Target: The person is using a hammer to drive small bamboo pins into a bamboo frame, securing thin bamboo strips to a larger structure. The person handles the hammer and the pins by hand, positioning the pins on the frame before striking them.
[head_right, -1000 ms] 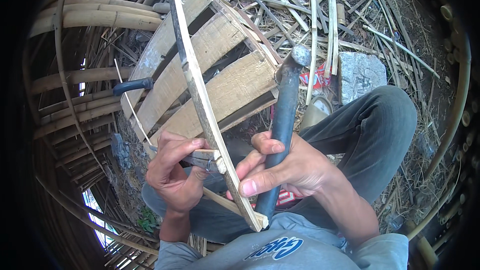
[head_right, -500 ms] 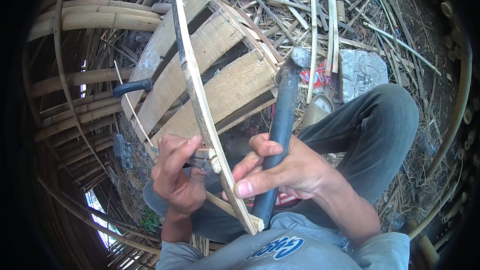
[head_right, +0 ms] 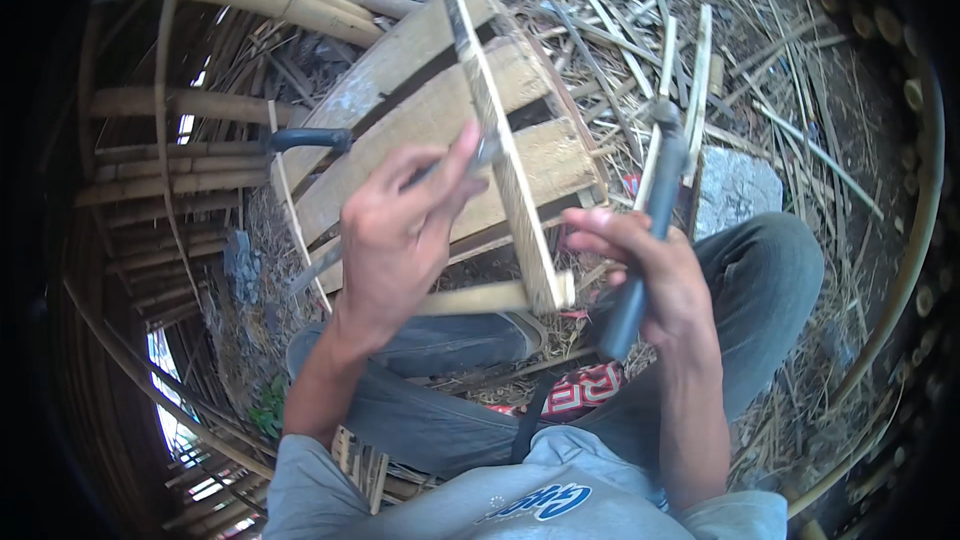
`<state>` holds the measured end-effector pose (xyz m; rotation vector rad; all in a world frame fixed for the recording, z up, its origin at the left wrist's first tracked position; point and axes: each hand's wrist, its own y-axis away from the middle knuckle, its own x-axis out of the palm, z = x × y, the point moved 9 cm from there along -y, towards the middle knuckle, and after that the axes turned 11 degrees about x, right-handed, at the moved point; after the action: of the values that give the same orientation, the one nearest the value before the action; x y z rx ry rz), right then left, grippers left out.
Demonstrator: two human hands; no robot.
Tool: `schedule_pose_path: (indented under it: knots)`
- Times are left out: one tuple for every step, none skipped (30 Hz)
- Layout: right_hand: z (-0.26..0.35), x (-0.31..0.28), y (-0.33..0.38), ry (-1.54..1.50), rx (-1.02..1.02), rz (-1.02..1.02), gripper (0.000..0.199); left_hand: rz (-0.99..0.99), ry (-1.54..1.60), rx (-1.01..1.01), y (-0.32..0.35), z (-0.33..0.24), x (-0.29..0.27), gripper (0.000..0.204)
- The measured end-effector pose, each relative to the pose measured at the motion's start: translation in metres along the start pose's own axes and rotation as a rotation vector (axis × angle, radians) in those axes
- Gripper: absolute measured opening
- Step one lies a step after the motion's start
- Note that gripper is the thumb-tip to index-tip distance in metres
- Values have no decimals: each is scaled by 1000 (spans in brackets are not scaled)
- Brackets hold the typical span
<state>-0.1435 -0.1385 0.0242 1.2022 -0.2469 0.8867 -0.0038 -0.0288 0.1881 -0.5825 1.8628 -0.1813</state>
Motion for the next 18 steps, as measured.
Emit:
schedule_pose_path:
  knots:
    - [2, -9, -7, -35, -27, -14, 22, -23, -14, 20, -11, 4, -9, 59]
    - [3, -20, -13, -69, -57, -30, 19, -48, -24, 43, -23, 8, -19, 58]
    - [2, -29, -19, -149, -86, -15, 20, -125, -3, 38, -31, 15, -29, 54]
    - [0, -32, -24, -128, -92, 3, 20, -147, -20, 36, -41, 18, -43, 54]
    - [-2, -34, -27, -231, -79, 31, 22, -149, -117, 51, -55, 15, -60, 53]
    - [-3, -32, -27, -334, -61, 60, 23, -150, -216, 64, -69, 11, -78, 52]
    - [1, -28, -23, -365, -74, 49, 26, -223, -319, 137, -84, 2, -94, 46]
    - [2, -22, -21, -351, -74, 72, 26, -287, -424, 209, -98, -8, -111, 40]
    - [6, -23, -19, -320, -92, 71, 25, -296, -385, 157, -115, -3, -118, 42]
    - [9, -25, -17, -293, -108, 66, 24, -304, -346, 108, -133, 1, -125, 44]
    - [6, -20, -17, -276, -109, 67, 22, -305, -321, 47, -147, 6, -136, 47]
    - [3, -13, -17, -271, -104, 81, 22, -265, -325, 66, -153, 4, -147, 41]
    - [0, -9, -16, -266, -91, 97, 21, -229, -322, 90, -160, 0, -157, 36]
    - [-3, 0, -14, -262, -76, 120, 21, -37, -187, -34, -163, -5, -174, 31]
    - [-5, 8, -11, -287, -70, 109, 19, -74, -202, 15, -171, 11, -189, 27]
    - [-7, 9, -15, -248, -63, 96, 21, -113, -206, 67, -176, 5, -201, 25]
    - [-9, 14, -15, -223, -66, 126, 24, -146, -188, -90, -173, 18, -212, 23]
    - [-11, 19, -15, -199, -73, 154, 28, -178, -166, -244, -169, 30, -223, 21]
